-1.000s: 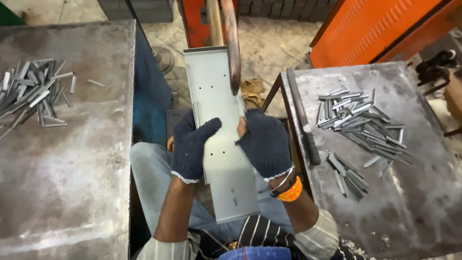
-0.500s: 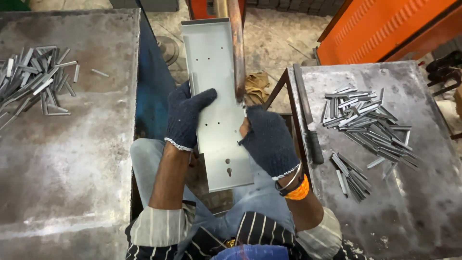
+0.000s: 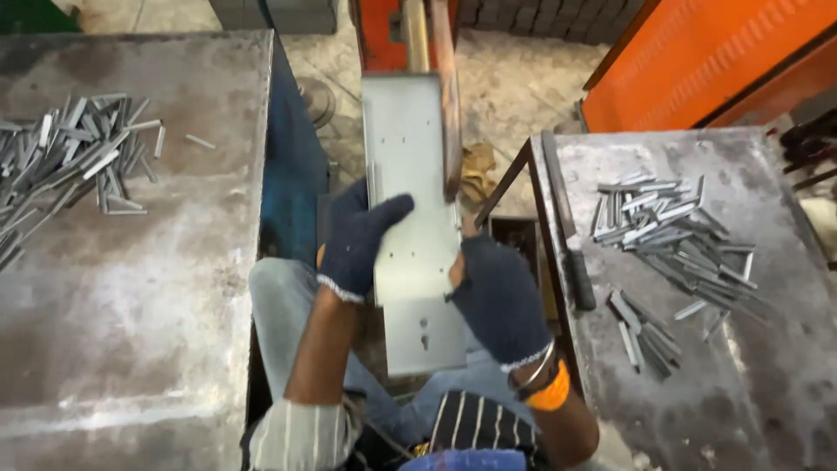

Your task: The recorder is assembling small metal brackets onto a larger metal plate using a spot welding machine.

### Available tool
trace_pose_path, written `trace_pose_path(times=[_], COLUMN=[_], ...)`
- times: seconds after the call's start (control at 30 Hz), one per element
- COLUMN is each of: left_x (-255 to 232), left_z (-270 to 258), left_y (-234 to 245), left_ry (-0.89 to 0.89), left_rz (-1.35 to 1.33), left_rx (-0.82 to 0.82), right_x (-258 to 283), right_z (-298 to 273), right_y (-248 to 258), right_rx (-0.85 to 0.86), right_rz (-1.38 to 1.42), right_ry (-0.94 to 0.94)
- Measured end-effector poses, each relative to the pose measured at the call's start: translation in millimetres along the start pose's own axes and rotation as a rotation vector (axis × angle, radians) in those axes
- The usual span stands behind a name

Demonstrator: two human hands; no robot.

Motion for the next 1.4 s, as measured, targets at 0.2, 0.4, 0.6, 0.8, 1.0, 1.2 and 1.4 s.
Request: trace_pose_path(times=[0.2,0.4,0.6,0.8,1.0,1.2,1.4], left_x=[-1,8,-3,-6,-1,-6,58], left_z=[-10,-31,-41,-56,-72,-90,-79], left_y=[-2,-2,-4,23,47,58,114], left_ry=[0.006,0.029,0.013,-0.031,-0.054,-0.116,-0.020], left_rz=[-0.073,-0.029,-0.105,-0.044,-0.033,0.107,-0.190], left_rx=[0.016,-0.019,-0.004,-0.079,-0.146,-0.270,-0.406], right_x=[8,9,33,32,42,35,35], right_z=[-9,-31,-25,-10,2,15,-23], right_y=[3,0,21,8,-10,-40,-40], right_rx=[-0.037,0.028,-0.078,-0.037,0.004,0.081,0.242], right_rz=[-0.018,-0.016,-0.099,-0.083,-0.171,-0.285,-0.062], right_ry=[0.077,0.015,0.102,0.026,0.084,0.146,0.146])
Point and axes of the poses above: each hand's wrist, its own z-axis towards the middle knuckle, its own y-axis out of the back of the hand, x = y × z, the point moved 9 cm from there along z, towards the middle knuckle, and after that the axes turned 1 degree about x, right-handed, at the moved point
